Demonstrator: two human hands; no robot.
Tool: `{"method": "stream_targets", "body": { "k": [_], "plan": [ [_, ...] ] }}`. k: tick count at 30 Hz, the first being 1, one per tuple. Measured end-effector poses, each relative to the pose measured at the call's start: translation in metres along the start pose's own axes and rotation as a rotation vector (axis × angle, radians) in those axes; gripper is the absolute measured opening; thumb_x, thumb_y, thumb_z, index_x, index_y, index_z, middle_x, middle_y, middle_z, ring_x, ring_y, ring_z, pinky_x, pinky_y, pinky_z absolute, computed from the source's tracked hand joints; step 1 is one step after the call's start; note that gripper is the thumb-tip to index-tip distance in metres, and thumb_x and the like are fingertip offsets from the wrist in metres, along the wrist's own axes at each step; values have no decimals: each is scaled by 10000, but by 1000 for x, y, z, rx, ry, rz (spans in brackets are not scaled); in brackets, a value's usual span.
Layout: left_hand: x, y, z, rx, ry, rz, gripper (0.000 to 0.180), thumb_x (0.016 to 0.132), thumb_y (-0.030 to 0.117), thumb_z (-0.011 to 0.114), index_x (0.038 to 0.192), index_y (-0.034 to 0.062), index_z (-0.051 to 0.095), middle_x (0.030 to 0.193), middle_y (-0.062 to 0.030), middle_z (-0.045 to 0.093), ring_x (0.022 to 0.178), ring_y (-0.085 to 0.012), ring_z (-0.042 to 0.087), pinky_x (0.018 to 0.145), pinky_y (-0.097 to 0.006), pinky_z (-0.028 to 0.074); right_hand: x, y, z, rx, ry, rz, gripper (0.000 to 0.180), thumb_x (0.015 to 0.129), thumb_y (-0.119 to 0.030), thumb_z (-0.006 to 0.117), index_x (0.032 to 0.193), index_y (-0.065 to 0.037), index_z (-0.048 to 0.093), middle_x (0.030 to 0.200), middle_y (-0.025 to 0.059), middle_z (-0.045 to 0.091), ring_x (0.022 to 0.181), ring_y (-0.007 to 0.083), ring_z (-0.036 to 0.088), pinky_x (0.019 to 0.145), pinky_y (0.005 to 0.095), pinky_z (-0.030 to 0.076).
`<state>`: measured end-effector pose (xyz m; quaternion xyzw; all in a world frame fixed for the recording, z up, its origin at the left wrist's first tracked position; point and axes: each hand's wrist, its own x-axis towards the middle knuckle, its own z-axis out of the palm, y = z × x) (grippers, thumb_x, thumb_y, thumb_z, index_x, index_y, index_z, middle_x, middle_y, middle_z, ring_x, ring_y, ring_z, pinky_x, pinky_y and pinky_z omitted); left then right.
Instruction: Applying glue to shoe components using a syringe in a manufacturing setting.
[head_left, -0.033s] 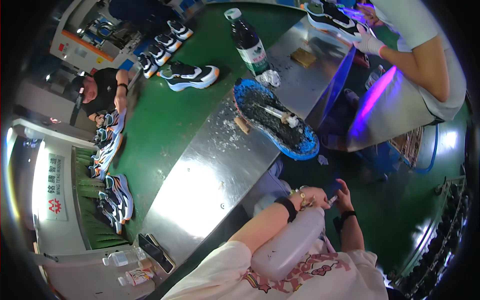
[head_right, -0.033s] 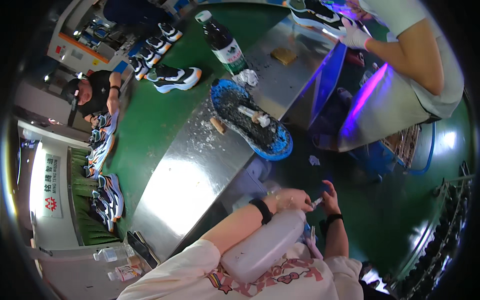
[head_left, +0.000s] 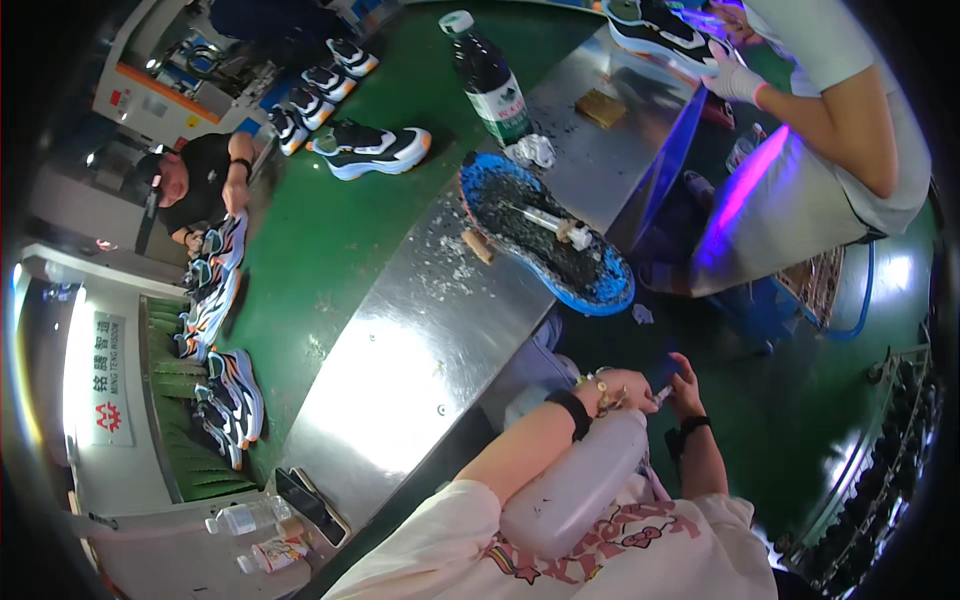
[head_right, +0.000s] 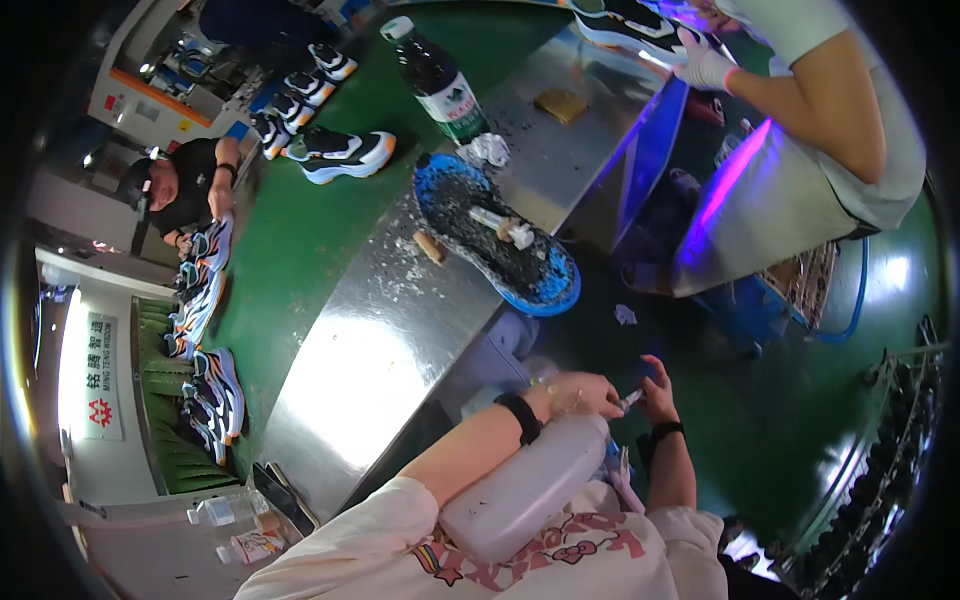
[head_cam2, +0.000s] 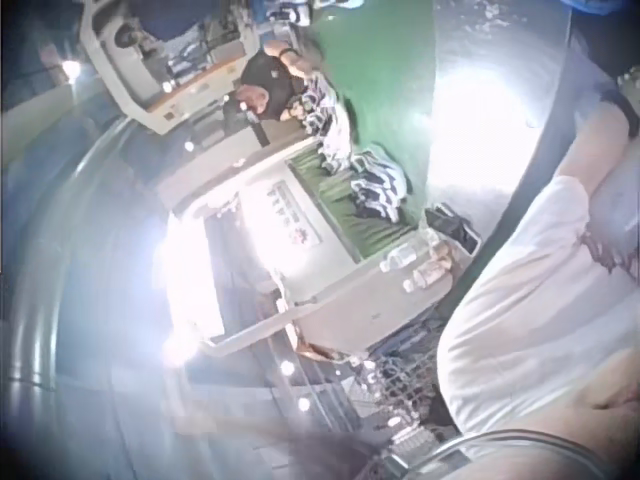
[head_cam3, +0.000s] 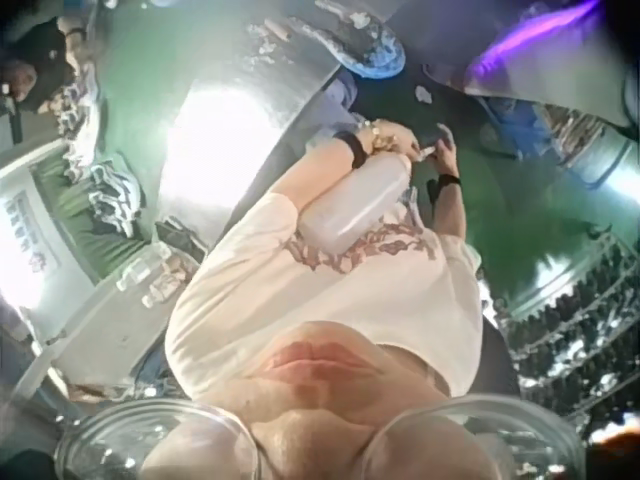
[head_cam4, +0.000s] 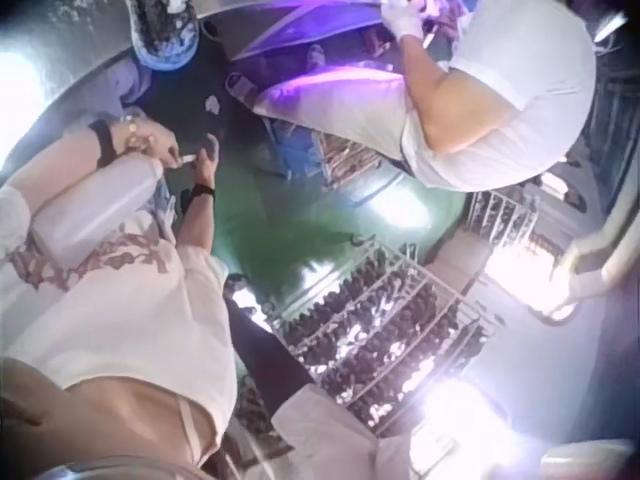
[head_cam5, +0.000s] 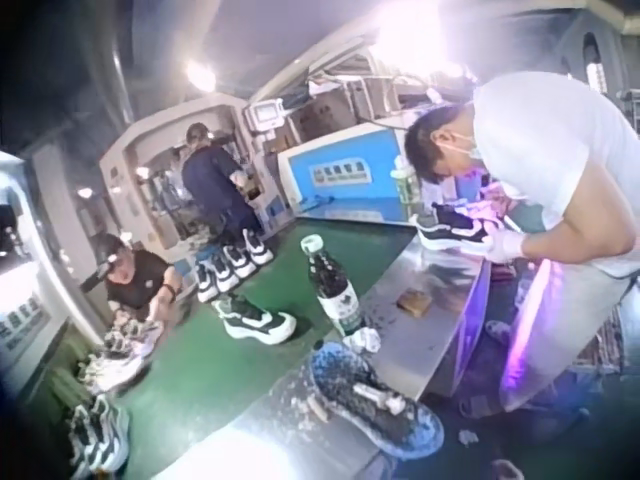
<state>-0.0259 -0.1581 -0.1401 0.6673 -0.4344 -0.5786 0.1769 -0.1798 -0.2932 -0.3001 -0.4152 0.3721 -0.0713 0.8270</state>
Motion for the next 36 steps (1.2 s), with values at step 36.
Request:
{"method": "stream_targets", "body": {
  "k": [36],
  "plan": [
    [34,-24,0,-460,-108,-216,395,905,401,496,1175,113,504,868,-54,613,767,-119,561,669,-251,450,10,-27,1,-133,-44,49,421,761,-45,482,1151,-202,496,626,-61,393,488,47,345,437,196,277]
  ]
}}
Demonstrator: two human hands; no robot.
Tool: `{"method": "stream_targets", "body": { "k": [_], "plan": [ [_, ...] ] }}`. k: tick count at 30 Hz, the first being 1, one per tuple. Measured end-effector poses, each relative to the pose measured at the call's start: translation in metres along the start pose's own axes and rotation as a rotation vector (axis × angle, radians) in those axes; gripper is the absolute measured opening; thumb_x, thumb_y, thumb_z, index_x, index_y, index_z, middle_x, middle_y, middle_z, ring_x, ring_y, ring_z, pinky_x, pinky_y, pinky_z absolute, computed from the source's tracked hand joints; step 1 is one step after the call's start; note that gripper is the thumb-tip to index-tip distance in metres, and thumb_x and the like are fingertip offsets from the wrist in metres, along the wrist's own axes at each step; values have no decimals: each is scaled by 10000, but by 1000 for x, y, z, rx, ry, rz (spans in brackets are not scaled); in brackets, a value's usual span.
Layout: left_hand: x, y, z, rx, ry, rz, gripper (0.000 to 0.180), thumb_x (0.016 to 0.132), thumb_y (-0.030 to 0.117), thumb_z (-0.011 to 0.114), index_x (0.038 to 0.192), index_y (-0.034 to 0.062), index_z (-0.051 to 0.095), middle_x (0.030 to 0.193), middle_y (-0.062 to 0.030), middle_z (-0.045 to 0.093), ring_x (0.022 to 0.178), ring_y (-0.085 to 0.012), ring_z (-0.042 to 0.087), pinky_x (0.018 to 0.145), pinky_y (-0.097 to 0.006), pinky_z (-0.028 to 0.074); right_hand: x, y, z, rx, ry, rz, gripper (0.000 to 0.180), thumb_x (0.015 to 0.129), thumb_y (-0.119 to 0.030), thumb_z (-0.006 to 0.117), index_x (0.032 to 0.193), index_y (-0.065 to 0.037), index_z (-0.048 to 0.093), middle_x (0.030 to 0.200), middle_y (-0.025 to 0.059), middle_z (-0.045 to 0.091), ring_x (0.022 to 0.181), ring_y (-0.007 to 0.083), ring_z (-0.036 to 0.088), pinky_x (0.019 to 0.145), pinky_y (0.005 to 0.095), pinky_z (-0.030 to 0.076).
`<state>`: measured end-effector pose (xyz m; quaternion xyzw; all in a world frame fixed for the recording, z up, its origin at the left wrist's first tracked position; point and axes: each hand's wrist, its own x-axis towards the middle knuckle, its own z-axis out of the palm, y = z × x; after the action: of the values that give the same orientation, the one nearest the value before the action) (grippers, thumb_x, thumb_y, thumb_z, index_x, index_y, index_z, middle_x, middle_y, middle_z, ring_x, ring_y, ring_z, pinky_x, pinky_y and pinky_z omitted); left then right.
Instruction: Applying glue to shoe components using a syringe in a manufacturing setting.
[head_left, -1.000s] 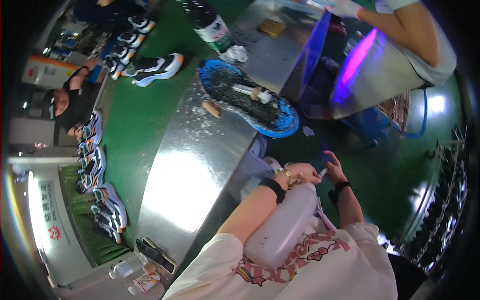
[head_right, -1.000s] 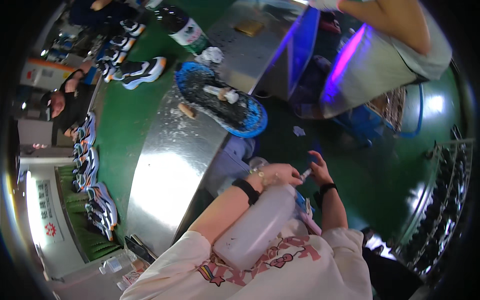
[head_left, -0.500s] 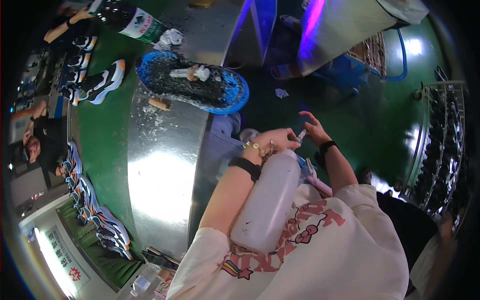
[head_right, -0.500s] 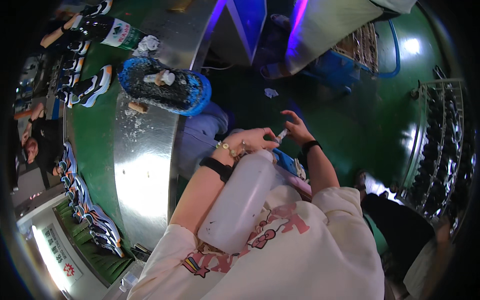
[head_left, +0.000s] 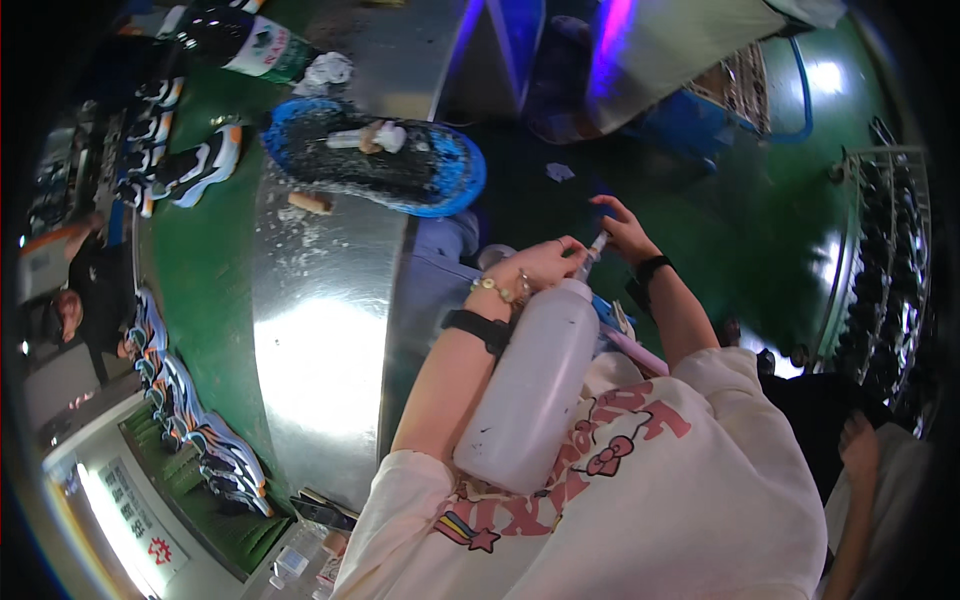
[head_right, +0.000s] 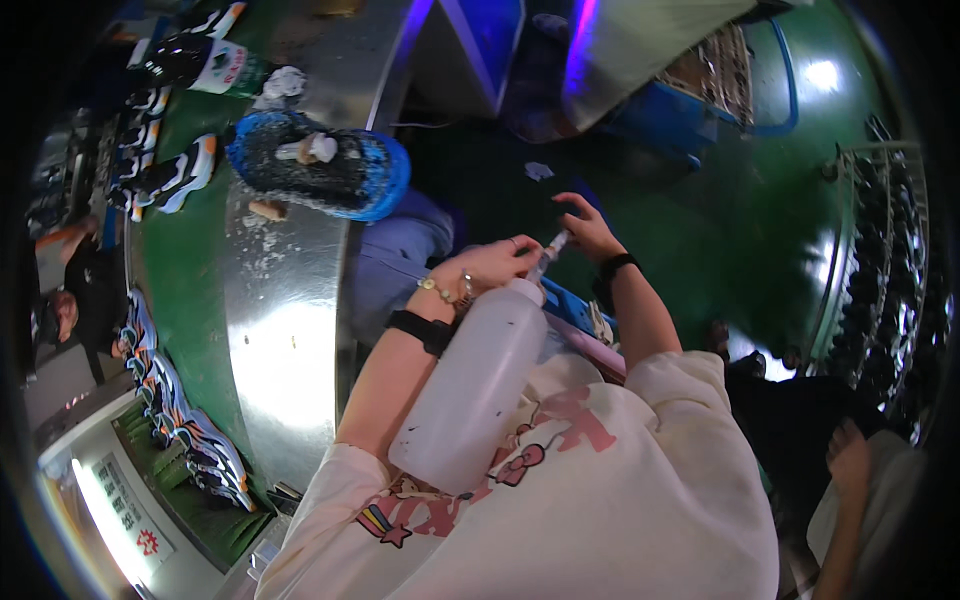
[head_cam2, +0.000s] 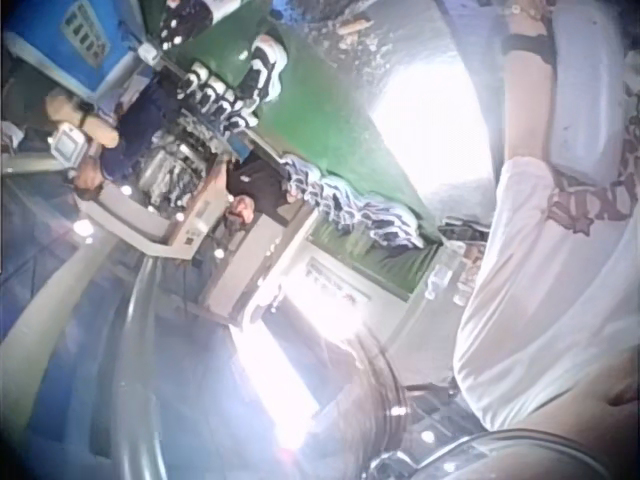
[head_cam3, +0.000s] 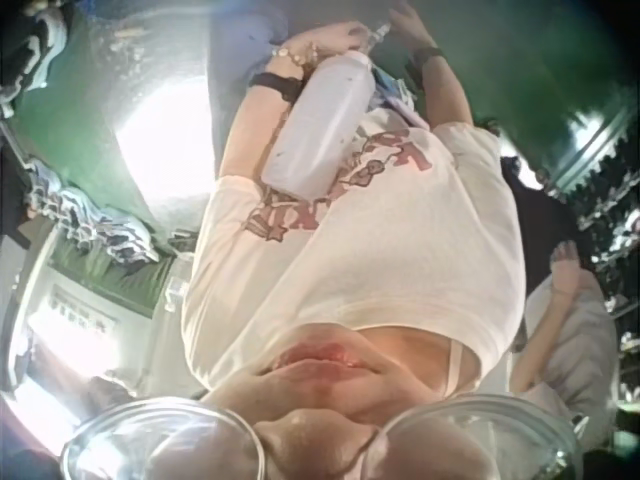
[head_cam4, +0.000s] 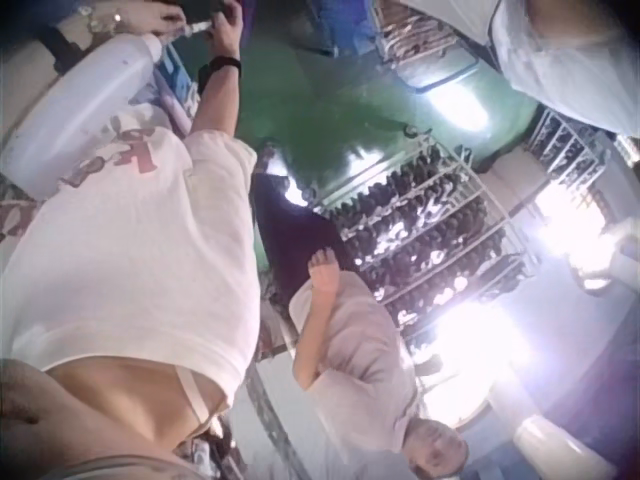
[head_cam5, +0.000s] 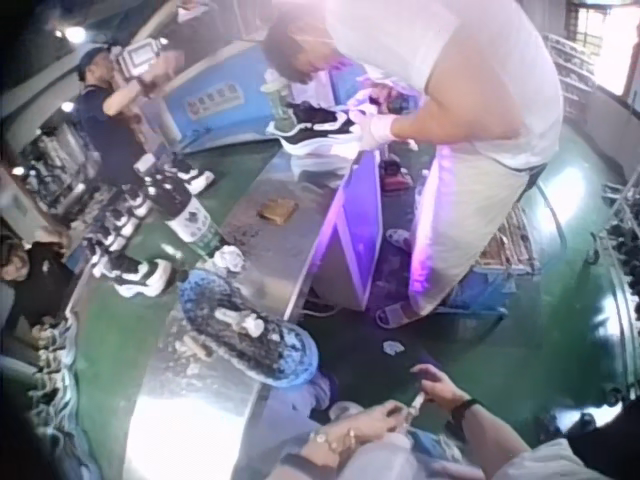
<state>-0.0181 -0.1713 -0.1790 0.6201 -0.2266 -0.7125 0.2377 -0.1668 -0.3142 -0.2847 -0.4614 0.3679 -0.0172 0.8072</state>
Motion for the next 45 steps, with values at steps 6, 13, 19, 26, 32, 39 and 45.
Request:
{"method": "stream_targets", "body": {
  "k": [6,13,19,26,32,39,45],
  "plan": [
    [32,-64,-6,20,103,379,342,867,335,539,1032,38,572,803,-68,626,700,-141,570,625,-290,462,18,22,19,57,-48,-172,357,812,-89,506,1166,-133,515,947,-22,534,700,58,467,573,205,375],
    [18,-36,8,322,100,320,406,860,375,493,1106,59,557,899,-101,653,781,-195,616,674,-326,480,10,45,-8,106,-7,-110,307,815,-57,488,1117,-106,515,895,8,547,727,86,517,595,227,419],
    [0,-25,3,324,112,259,465,874,414,483,1146,39,517,944,-134,647,844,-228,617,732,-338,467,9,17,10,-26,-22,-85,254,794,-45,468,1027,-102,553,816,-15,518,627,62,465,526,207,367],
    [23,-32,11,321,160,265,474,867,414,492,1138,25,520,952,-148,645,859,-250,615,748,-347,464,23,20,7,-11,-11,-50,121,810,-65,500,880,-107,590,669,-71,458,523,31,389,439,203,290],
    [29,-52,13,202,212,361,374,835,336,520,986,1,591,815,-138,656,723,-214,614,648,-353,467,30,41,19,-116,95,-183,195,841,-238,527,766,-76,606,620,-56,455,490,54,384,439,221,293],
    [23,-52,3,132,149,328,459,835,412,546,1048,7,578,887,-122,647,793,-201,608,703,-329,469,29,27,33,-308,102,-130,314,856,-272,512,642,-44,539,587,-21,454,552,78,407,502,258,315],
    [6,-46,-2,78,114,304,565,814,470,552,1113,-10,564,998,-159,630,900,-238,603,787,-341,460,44,42,21,-358,104,-162,307,853,-247,524,624,-42,517,585,-15,446,552,84,394,502,273,300]
  ]
}}
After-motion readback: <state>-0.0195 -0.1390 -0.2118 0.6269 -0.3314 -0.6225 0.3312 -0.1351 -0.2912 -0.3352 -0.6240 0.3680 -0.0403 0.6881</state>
